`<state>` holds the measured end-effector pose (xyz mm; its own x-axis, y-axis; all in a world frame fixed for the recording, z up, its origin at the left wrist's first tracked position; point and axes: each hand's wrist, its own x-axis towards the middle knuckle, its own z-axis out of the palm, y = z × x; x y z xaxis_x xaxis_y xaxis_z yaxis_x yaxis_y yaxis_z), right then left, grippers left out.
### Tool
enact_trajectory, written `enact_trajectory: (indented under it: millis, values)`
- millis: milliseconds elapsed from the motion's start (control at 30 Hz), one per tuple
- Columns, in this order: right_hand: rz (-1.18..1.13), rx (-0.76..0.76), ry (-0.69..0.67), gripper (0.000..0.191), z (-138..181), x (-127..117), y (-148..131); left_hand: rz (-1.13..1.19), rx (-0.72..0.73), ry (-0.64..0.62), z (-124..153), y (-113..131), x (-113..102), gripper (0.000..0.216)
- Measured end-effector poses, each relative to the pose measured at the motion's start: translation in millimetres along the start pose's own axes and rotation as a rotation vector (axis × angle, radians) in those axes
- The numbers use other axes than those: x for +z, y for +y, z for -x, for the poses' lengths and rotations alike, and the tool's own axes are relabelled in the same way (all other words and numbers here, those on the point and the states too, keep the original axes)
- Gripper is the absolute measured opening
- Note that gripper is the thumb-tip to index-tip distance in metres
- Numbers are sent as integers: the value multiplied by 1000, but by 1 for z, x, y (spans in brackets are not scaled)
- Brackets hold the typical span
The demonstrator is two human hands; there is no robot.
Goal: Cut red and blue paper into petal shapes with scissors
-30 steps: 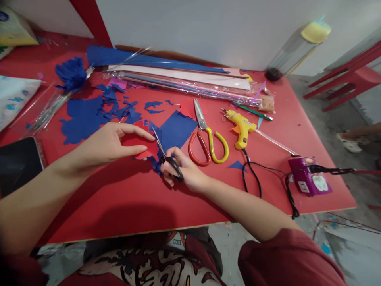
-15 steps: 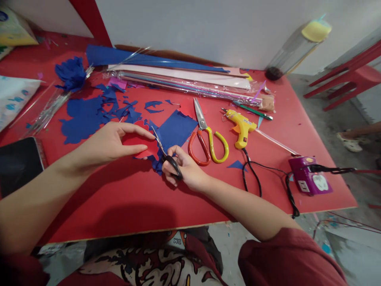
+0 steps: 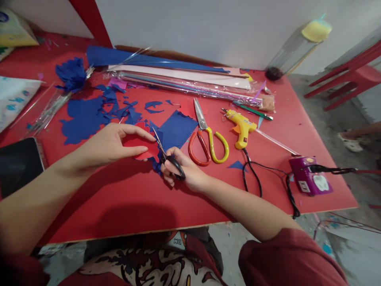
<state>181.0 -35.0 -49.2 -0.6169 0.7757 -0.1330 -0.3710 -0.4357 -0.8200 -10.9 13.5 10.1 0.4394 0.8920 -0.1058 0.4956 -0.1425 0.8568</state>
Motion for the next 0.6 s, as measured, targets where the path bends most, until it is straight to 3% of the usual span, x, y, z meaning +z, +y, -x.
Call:
enact_trajectory:
  millis: [600]
  values:
    - [38, 13, 24, 43, 1, 0, -3, -30, 19, -10, -1, -2, -3, 23]
